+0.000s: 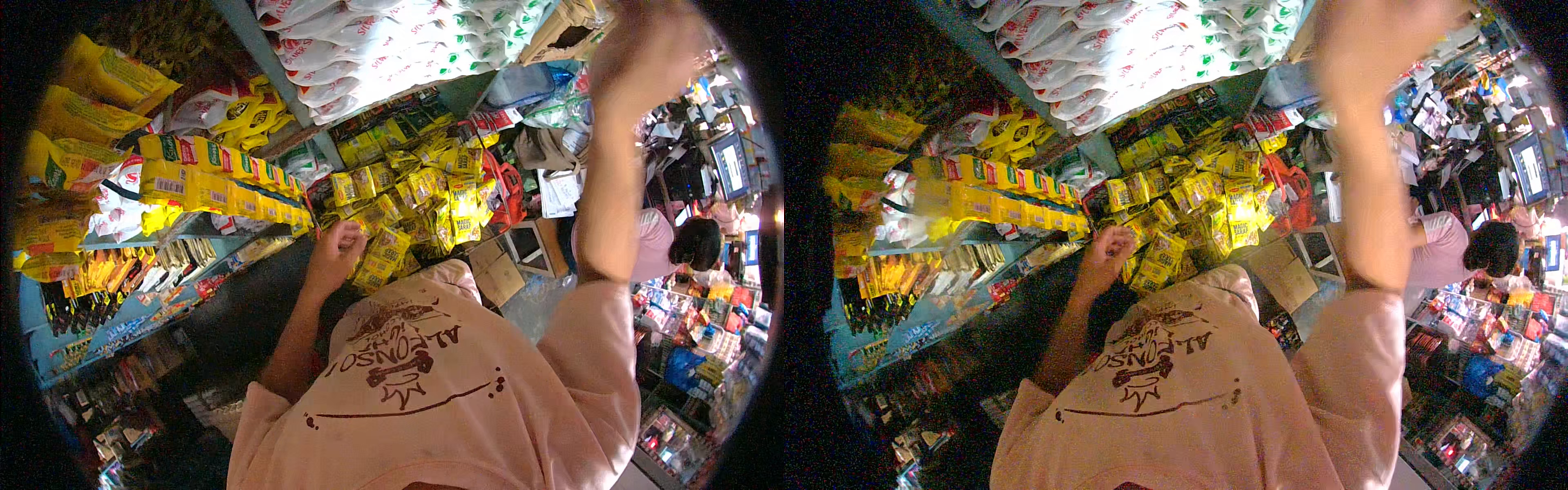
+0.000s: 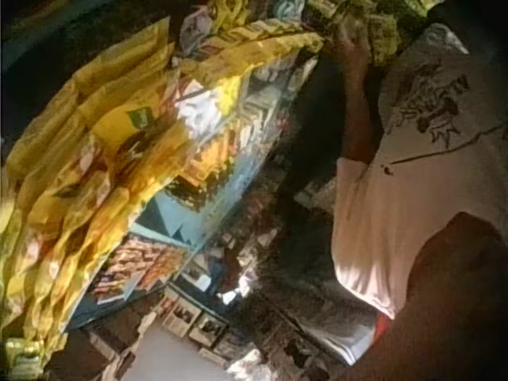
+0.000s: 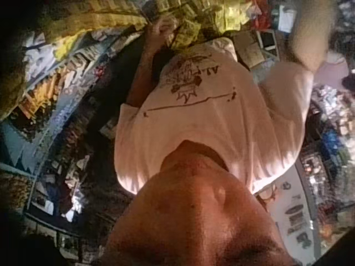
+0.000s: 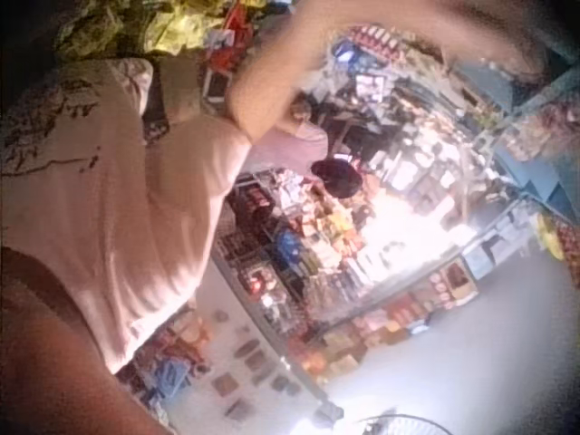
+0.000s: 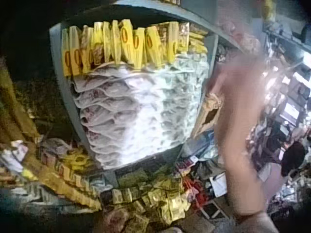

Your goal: The person removes yellow snack packets from a cardboard box and places them onto a shelf in a store. They repeatedly pick up packets, arrange them on the shelf, and continue restocking until the box is empty.

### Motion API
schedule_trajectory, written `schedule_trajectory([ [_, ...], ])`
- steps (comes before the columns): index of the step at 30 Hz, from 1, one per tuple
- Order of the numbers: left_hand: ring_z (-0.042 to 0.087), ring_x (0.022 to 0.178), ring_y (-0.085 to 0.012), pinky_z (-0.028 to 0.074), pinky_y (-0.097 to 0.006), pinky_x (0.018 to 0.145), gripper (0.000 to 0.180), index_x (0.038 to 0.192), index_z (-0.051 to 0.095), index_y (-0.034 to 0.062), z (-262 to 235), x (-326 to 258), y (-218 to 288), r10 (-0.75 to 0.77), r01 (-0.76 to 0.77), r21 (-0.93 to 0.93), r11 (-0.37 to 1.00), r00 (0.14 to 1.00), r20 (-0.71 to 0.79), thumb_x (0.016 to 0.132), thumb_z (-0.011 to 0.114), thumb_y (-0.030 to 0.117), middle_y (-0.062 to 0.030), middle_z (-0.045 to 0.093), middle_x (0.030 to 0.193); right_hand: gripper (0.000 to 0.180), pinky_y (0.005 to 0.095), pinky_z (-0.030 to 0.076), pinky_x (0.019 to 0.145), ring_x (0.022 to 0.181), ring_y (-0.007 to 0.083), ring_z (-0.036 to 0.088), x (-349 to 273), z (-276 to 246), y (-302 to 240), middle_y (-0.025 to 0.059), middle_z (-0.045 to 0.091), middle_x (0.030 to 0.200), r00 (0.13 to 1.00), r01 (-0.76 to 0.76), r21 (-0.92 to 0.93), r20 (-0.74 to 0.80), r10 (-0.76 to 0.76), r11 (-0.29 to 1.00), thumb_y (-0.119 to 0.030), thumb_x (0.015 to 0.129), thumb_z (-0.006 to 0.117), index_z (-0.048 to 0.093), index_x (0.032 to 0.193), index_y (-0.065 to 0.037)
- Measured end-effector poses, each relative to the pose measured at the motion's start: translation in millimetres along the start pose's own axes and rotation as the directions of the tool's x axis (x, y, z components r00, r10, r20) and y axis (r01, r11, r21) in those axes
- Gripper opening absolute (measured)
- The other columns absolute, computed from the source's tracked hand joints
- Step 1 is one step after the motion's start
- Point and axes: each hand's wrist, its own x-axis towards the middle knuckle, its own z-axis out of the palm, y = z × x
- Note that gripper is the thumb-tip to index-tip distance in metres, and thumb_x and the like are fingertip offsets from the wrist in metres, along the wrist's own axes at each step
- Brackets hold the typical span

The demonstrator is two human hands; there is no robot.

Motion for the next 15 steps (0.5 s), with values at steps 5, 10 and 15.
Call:
schedule_trajectory([
  [5, 0.072, 0.103, -0.0303, 0.058, -0.041, 0.088, 0.041, 0.126, 0.063, 0.0009, 10.2, -15.3, -18.6, -0.027, 0.027, 0.219, 0.975, 1.0, -0.006, 0.094, 0.073, 0.024, -0.0158, 0.073, 0.116, 0.035, 0.0512, 0.059, 0.08, 0.09, 0.0398, 0.074, -268.6, 6.9, -2.3, 0.0205, 0.075, 0.095, -0.097, -0.144, -0.55, 0.835, 0.541, 0.823, -0.038, 0.088, 0.069, 0.073, 0.101, -0.006],
  [10, 0.066, 0.116, -0.0401, 0.055, -0.049, 0.095, 0.058, 0.128, 0.062, -0.0001, 62.6, -12.2, -72.1, -0.028, -0.004, 0.412, 0.911, 0.997, 0.072, 0.087, 0.079, 0.038, -0.0227, 0.068, 0.127, 0.067, 0.0524, 0.057, 0.089, 0.103, 0.0421, 0.072, -436.9, -22.9, 0.4, 0.0245, 0.075, 0.107, -0.225, -0.349, -0.812, 0.557, 0.799, 0.468, -0.062, 0.086, 0.072, 0.072, 0.107, 0.001],
  [15, 0.059, 0.124, -0.043, 0.053, -0.052, 0.097, 0.07, 0.127, 0.061, 0.0024, 94.8, -2.9, -51.3, -0.104, 0.12, 0.6, 0.791, 0.993, -0.061, 0.076, 0.087, 0.042, -0.0232, 0.06, 0.132, 0.073, 0.0509, 0.056, 0.09, 0.105, 0.0422, 0.071, -441.7, -27.2, -27.4, 0.0233, 0.073, 0.11, -0.119, -0.64, -0.741, 0.357, 0.927, 0.203, -0.058, 0.076, 0.085, 0.066, 0.118, 0.0],
])
